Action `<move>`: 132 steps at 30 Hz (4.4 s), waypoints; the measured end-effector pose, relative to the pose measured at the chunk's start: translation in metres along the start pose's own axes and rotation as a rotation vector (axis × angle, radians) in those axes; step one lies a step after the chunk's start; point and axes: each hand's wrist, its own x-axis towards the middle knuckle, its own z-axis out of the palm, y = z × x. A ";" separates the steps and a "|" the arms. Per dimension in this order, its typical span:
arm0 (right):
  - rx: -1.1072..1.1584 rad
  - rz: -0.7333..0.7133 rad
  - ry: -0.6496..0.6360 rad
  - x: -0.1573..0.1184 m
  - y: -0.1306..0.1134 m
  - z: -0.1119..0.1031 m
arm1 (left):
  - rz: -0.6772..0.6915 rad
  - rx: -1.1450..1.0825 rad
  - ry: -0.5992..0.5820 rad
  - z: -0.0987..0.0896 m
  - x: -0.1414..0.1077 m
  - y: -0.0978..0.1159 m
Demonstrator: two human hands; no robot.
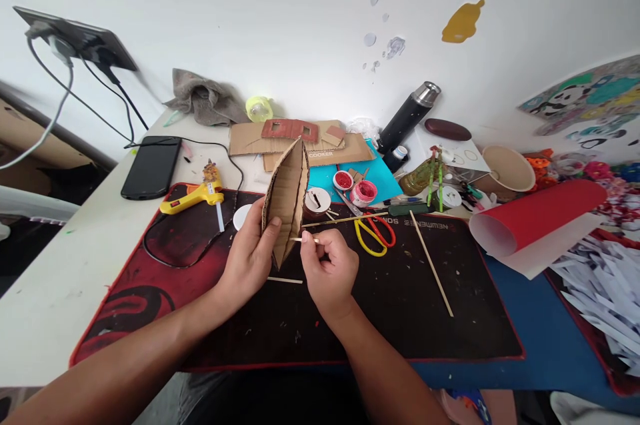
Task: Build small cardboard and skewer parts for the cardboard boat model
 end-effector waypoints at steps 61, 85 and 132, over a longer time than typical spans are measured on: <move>0.163 0.009 -0.023 0.002 -0.020 -0.007 | 0.249 0.390 -0.132 -0.033 -0.008 0.039; 0.435 0.392 -0.212 -0.017 -0.007 -0.013 | 0.230 0.791 0.126 -0.083 0.099 0.017; 0.200 0.148 -0.050 0.011 -0.005 0.010 | 0.044 0.021 -0.094 -0.027 0.018 0.012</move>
